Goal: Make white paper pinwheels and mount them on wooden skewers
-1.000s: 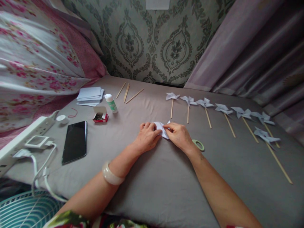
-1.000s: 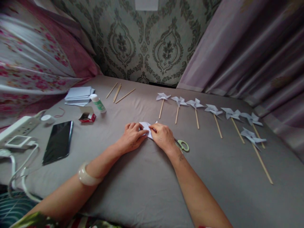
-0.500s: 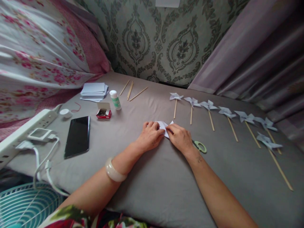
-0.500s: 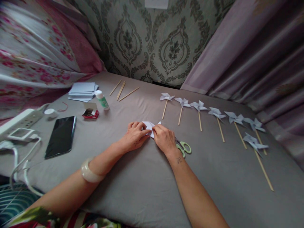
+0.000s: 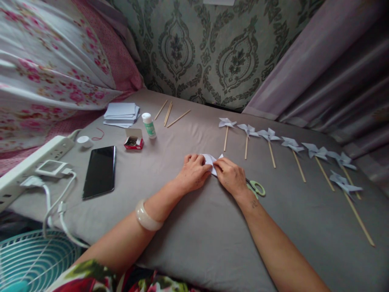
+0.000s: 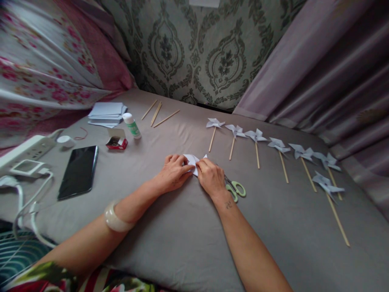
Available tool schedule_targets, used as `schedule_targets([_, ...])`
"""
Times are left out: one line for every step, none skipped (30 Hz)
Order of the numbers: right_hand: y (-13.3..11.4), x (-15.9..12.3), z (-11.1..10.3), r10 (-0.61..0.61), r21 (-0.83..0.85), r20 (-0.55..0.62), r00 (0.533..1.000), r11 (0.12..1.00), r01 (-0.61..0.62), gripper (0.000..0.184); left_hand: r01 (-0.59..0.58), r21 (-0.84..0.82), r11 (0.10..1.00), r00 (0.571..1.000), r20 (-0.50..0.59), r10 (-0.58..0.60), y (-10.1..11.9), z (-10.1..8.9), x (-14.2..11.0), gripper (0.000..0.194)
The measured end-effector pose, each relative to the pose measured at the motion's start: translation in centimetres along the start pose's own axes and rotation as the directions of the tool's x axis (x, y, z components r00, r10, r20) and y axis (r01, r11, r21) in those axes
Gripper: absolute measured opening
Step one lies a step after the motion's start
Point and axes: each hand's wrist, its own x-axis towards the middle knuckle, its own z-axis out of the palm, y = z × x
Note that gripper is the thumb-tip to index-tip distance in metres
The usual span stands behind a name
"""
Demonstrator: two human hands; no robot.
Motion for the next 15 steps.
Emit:
schedule_targets([0.01,0.00,0.04,0.000,-0.002,-0.001,1.000,1.000,0.000,0.021,0.000,-0.001,1.000,1.000,-0.001,0.000,0.00,0.00,-0.01,0.032])
schedule_targets([0.01,0.00,0.08,0.000,-0.006,-0.002,1.000,1.000,0.000,0.021,-0.001,-0.001,1.000,1.000,-0.001,0.001,0.01,0.00,-0.02,0.032])
schedule_targets([0.01,-0.01,0.10,-0.001,-0.011,-0.003,1.000,1.000,0.001,0.022,-0.002,0.000,1.000,1.000,-0.003,0.002,0.02,0.00,-0.02,0.032])
schedule_targets([0.01,-0.03,0.12,-0.006,-0.016,-0.004,1.000,1.000,0.005,0.022,-0.003,0.002,1.000,1.000,-0.004,0.003,0.03,0.00,-0.02,0.032])
schedule_targets([0.00,-0.05,0.13,-0.013,-0.023,-0.002,1.000,1.000,0.012,0.022,-0.003,0.004,1.000,1.000,-0.006,0.003,0.03,0.01,-0.01,0.033])
schedule_targets([-0.02,-0.09,0.11,-0.022,-0.028,0.000,1.000,0.999,0.022,0.022,-0.002,0.006,1.000,1.000,-0.007,0.002,0.03,0.02,0.00,0.033])
schedule_targets([-0.04,-0.13,0.08,-0.031,-0.033,0.004,1.000,0.999,0.031,0.022,-0.001,0.008,1.000,1.000,-0.009,0.001,0.03,0.02,0.00,0.033])
schedule_targets([-0.06,-0.17,0.04,-0.039,-0.037,0.008,0.999,0.999,0.039,0.022,0.000,0.011,1.000,1.000,-0.010,0.000,0.03,0.03,0.01,0.033])
schedule_targets([-0.08,-0.21,-0.02,-0.043,-0.039,0.011,0.999,0.998,0.043,0.023,0.001,0.013,1.000,1.000,-0.011,-0.001,0.03,0.05,0.02,0.034])
schedule_targets([-0.10,-0.25,-0.09,-0.046,-0.038,0.014,0.999,0.998,0.046,0.023,0.001,0.014,1.000,1.000,-0.011,-0.001,0.03,0.06,0.02,0.034])
schedule_targets([-0.09,-0.27,-0.17,-0.048,-0.032,0.016,0.999,0.998,0.049,0.024,0.002,0.016,1.000,1.000,-0.013,-0.001,0.03,0.07,0.02,0.034])
schedule_targets([-0.07,-0.27,-0.24,-0.053,-0.020,0.015,0.998,0.998,0.053,0.024,0.000,0.017,1.000,1.000,-0.014,0.000,0.03,0.09,0.01,0.034])
schedule_targets([-0.03,-0.26,-0.30,-0.059,-0.002,0.014,0.998,0.998,0.059,0.024,-0.001,0.017,1.000,1.000,-0.015,0.001,0.03,0.10,0.01,0.034])
schedule_targets([0.04,-0.22,-0.34,-0.063,0.024,0.009,0.998,0.998,0.063,0.024,-0.002,0.017,1.000,1.000,-0.015,0.002,0.02,0.10,0.01,0.034])
schedule_targets([0.14,-0.15,-0.35,-0.065,0.055,0.003,0.998,0.996,0.065,0.023,-0.001,0.017,1.000,1.000,-0.014,0.001,0.00,0.10,0.01,0.034])
